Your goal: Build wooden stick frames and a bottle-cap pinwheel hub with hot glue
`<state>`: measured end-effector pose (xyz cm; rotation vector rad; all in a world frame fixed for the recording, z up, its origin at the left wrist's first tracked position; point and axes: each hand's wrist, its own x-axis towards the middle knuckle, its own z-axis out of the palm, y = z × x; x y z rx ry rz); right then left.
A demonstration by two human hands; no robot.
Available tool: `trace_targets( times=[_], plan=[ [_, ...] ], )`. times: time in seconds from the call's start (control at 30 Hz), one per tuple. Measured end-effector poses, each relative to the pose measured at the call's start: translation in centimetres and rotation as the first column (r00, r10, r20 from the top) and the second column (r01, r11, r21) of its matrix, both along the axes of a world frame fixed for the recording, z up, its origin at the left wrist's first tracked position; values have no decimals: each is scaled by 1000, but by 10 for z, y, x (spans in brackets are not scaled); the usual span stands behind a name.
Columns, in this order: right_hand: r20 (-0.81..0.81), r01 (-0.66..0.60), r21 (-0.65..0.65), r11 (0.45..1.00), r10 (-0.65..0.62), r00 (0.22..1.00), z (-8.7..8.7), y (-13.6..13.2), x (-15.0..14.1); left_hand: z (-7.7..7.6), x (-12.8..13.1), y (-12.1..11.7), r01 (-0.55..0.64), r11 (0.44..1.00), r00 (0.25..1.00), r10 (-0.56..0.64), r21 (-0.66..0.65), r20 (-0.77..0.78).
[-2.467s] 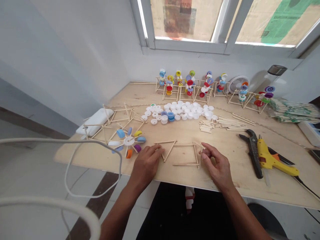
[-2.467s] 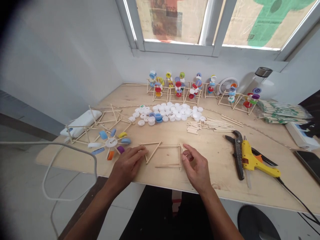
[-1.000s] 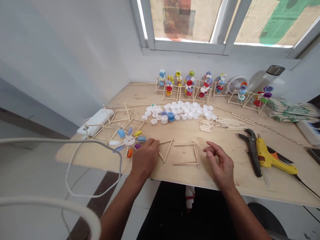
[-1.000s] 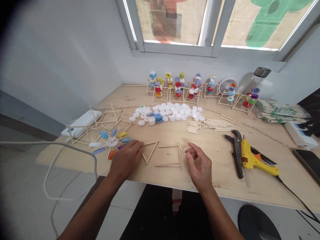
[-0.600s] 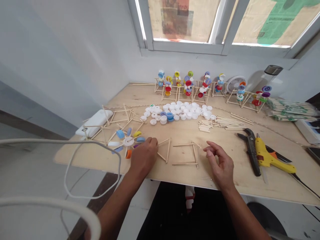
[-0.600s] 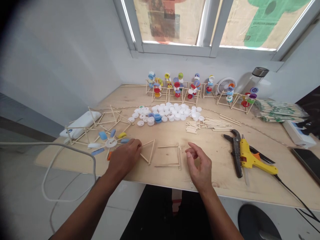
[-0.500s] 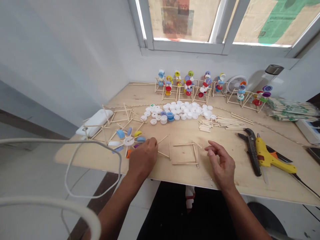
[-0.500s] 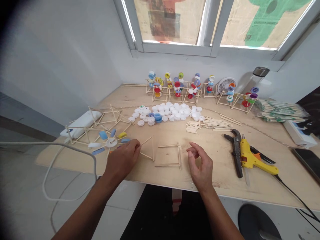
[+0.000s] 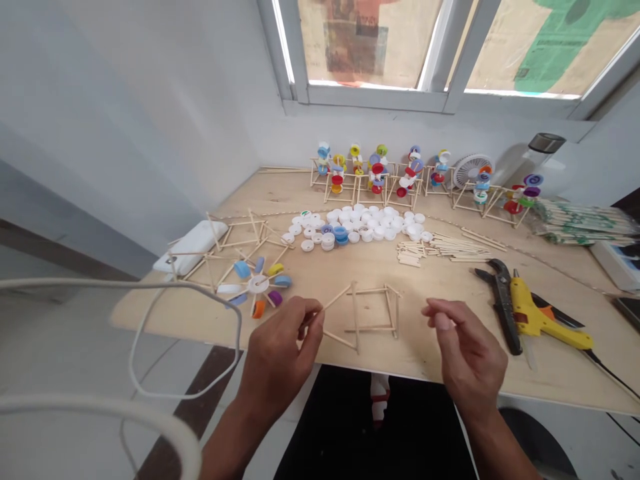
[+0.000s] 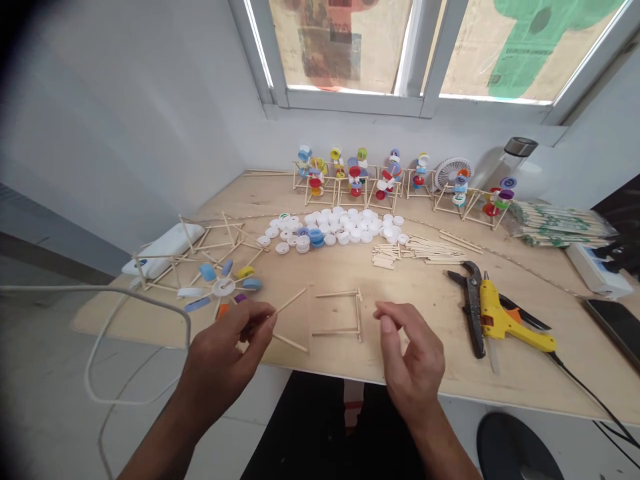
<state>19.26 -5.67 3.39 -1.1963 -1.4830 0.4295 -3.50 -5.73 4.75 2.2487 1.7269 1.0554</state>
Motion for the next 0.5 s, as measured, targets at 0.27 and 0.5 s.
trace_targets(
  times=[0.27, 0.5],
  plan=[
    [205, -229, -178, 957, 264, 943, 30, -23, -19, 16, 20, -29, 290, 954, 948, -297, 77, 115],
    [57, -160, -298, 941, 185, 981, 23, -31, -22, -4, 30, -48, 295, 952, 796, -199, -79, 571]
  ],
)
